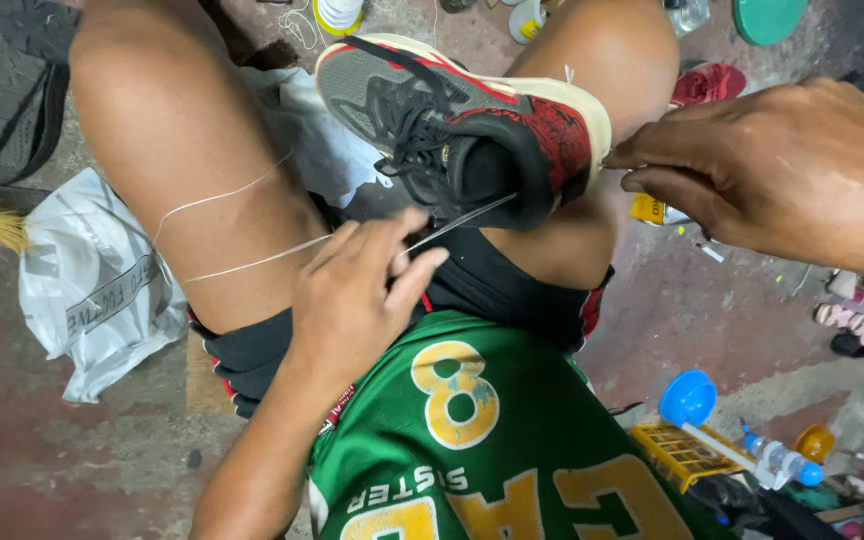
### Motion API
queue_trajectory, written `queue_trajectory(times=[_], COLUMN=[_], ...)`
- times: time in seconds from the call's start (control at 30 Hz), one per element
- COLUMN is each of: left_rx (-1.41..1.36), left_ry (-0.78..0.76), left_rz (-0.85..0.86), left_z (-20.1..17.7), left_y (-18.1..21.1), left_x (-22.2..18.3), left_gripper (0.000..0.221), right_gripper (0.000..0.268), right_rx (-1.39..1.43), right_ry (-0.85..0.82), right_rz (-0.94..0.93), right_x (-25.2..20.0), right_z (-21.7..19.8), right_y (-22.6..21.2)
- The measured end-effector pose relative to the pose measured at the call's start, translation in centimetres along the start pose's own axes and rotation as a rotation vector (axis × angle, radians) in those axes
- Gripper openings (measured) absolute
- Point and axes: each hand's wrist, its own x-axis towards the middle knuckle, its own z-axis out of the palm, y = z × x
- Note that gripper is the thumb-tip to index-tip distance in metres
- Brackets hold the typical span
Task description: The person is stitching the sole of a sneaker using a needle and thread while holding the shoe in their lap.
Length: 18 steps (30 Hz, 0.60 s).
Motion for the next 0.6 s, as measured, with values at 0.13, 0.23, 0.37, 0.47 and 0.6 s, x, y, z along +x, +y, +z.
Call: queue_trajectory(times=[0.13, 0.23, 0.37, 0.47, 0.6], left_rx=[-0.256, -0.858, -1.344, -0.581, -0.31], left_ry=[0.077, 0.07, -0.044, -0.116, 0.031], left_rz=[-0.044, -0.104, -0.288, -0.372, -0.144], left_z=[-0.6, -1.4, -0.9, 0.5, 1.5], left_y=[0.1, 0.2, 0.3, 1.6, 3.6], left_x=[-1.7, -2.5, -1.1, 0.0, 0.7], left_gripper=[0.016, 0.017, 0.018, 0.022, 0.023], right_gripper=[0.024, 0.022, 0.022, 0.025, 0.025], right_rx=[0.101, 0.208, 0.16, 0.155, 0.177], right_ry=[0.164, 0.235, 0.315, 0.353, 0.406], right_rz=[-0.122, -0.209, -0.394, -0.435, -0.446], right_x=[-1.1, -0.9, -0.7, -0.3, 0.1], right_z=[1.0, 1.4, 2.2, 1.9, 0.9], right_y=[-0.3, -0.5, -0.3, -0.5, -0.6])
